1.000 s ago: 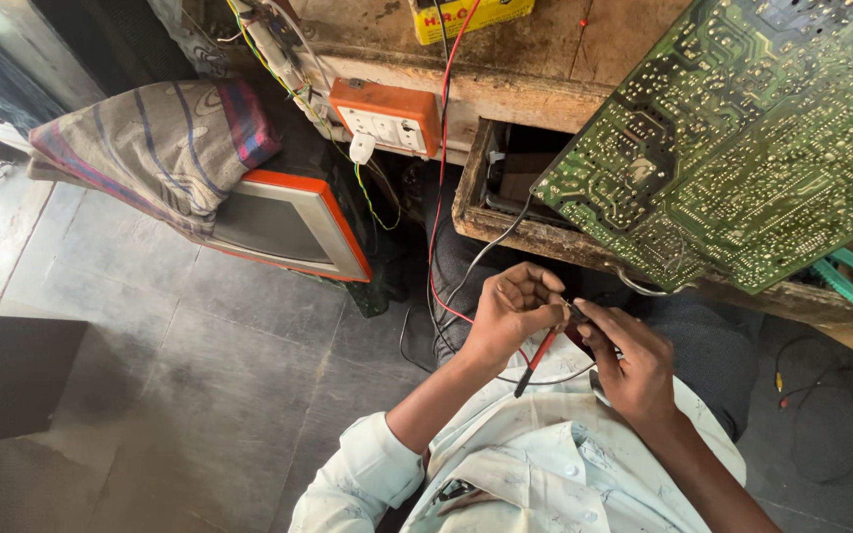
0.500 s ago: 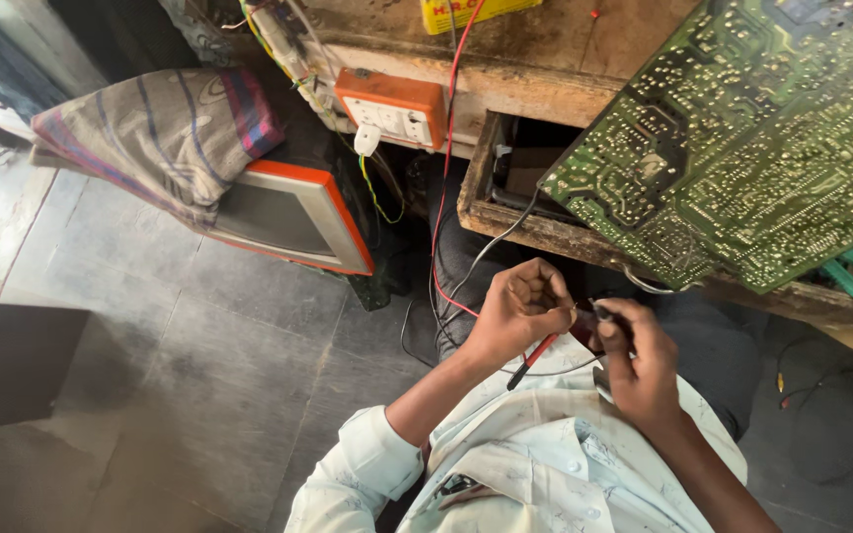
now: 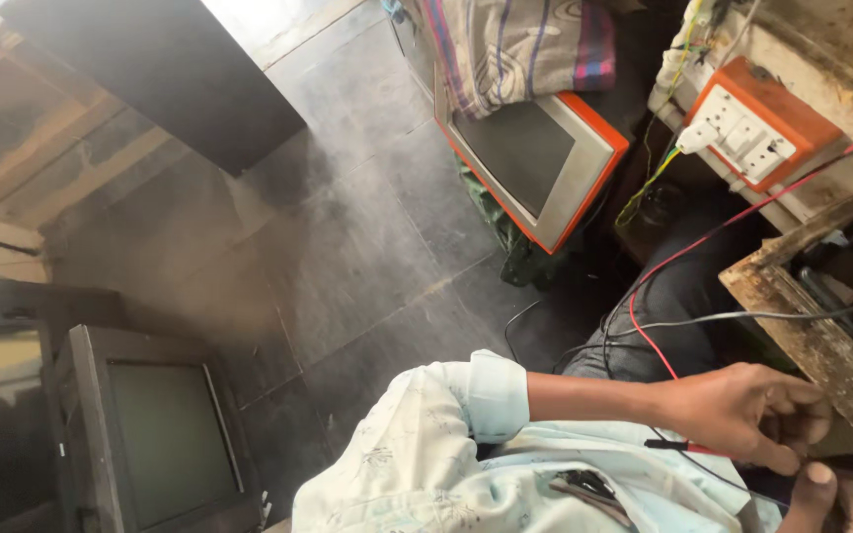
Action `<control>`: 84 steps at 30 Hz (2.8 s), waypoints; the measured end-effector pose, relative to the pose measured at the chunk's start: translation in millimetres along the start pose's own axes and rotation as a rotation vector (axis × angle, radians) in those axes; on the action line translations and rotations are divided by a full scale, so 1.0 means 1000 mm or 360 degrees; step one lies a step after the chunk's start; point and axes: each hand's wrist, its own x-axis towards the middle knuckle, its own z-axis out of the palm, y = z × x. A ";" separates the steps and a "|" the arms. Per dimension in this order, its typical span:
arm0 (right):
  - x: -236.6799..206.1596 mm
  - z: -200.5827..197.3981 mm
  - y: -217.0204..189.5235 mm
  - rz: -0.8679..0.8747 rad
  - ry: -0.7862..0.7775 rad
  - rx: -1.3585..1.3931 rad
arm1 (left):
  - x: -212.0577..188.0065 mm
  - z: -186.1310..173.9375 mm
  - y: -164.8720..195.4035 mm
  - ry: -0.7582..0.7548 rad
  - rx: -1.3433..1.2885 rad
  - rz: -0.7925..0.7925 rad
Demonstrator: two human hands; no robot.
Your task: The person holds a green circuit board against the workbench and solders components on it with a soldering iron. They then pick up multimeter test leads, attach and adjust the probes, and handle the wires while seated at the bench.
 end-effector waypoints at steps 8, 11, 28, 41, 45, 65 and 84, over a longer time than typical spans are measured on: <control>0.021 0.005 0.054 -0.0340 -0.0087 -0.0219 | -0.004 -0.002 0.000 -0.0033 0.0037 -0.0066; 0.022 0.009 0.047 -0.0283 -0.0083 -0.0193 | -0.002 0.000 0.001 -0.0034 0.0053 0.0024; 0.022 0.000 -0.023 -0.0174 -0.0093 -0.0254 | -0.003 0.001 -0.004 -0.0020 0.0008 0.0117; 0.007 -0.006 -0.059 -0.0137 -0.0012 -0.0172 | -0.001 0.001 -0.003 -0.0046 0.0023 0.0059; 0.009 -0.028 -0.046 -0.0162 -0.0125 -0.0440 | 0.000 -0.001 -0.005 -0.0069 -0.0057 0.0048; 0.029 -0.031 -0.157 0.0055 0.0126 -0.0296 | -0.005 0.003 0.019 -0.0039 -0.0128 -0.0196; 0.049 -0.035 -0.192 0.0069 0.0212 0.0098 | 0.001 0.000 0.022 -0.0088 -0.0385 -0.0355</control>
